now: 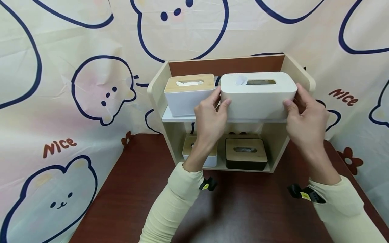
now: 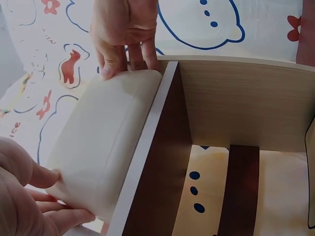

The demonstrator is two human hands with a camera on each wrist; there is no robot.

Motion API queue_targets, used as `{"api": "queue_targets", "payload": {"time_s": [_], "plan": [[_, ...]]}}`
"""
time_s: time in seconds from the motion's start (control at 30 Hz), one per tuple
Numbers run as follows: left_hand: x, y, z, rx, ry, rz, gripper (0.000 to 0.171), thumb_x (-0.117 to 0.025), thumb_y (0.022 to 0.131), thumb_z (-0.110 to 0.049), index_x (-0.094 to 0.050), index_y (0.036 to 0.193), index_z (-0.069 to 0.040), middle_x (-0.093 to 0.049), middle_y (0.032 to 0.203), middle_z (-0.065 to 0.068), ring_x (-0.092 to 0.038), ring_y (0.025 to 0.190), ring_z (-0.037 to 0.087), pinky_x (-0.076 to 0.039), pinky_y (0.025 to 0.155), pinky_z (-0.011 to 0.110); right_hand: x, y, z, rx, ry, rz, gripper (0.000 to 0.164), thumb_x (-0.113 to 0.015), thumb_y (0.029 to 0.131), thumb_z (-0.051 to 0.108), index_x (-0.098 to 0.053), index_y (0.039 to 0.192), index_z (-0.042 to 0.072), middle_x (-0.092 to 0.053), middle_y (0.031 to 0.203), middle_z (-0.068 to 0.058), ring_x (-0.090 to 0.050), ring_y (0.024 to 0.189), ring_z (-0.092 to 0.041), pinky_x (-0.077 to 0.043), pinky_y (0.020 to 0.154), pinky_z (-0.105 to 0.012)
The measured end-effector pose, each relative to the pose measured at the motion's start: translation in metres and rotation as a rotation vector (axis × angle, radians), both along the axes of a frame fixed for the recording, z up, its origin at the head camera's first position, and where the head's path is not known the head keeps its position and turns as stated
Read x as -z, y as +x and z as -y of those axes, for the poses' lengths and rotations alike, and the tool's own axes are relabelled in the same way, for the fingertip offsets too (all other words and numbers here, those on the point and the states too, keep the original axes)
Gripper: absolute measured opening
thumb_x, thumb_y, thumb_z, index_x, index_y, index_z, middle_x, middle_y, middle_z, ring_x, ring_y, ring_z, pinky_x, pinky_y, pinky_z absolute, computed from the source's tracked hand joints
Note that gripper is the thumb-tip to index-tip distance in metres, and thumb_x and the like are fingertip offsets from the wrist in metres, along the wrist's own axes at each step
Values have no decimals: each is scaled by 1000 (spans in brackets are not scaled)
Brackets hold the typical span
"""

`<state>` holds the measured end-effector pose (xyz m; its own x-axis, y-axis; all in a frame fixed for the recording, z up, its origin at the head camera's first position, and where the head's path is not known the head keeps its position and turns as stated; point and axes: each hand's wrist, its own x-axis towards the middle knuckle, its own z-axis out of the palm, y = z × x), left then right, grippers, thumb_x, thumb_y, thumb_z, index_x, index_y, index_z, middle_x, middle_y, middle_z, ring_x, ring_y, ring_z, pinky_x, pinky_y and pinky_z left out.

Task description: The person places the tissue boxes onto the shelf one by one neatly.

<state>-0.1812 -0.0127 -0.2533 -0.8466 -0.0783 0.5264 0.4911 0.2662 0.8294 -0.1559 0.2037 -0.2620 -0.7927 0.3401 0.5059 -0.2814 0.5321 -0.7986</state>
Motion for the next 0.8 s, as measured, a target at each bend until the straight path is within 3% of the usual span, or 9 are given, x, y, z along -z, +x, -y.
{"api": "queue_targets", "payload": {"time_s": [0.5,0.67,0.8], "plan": [[5,-8,-5,-8,22,-31,51,-72,101,-1,-58,150,2,-61,151,20,-61,140,24,-56,107,30,1,-3,6,21,-3,-5,58,-62,108,9,-47,162,21,-57,157,-9,-57,144,-27,-48,114,-49],[11,-9,-1,61,68,-36,55,-72,101,-3,-55,153,4,-58,156,18,-58,143,25,-54,109,28,2,2,3,-57,-14,48,63,-58,111,15,-34,169,22,-43,168,-2,-46,153,-24,-43,120,-45],[18,-2,8,118,68,-55,58,-72,102,-9,-52,156,2,-55,161,16,-56,146,21,-52,113,32,8,16,0,-106,6,85,69,-57,112,22,-23,172,23,-29,174,3,-36,159,-24,-38,124,-46]]}}
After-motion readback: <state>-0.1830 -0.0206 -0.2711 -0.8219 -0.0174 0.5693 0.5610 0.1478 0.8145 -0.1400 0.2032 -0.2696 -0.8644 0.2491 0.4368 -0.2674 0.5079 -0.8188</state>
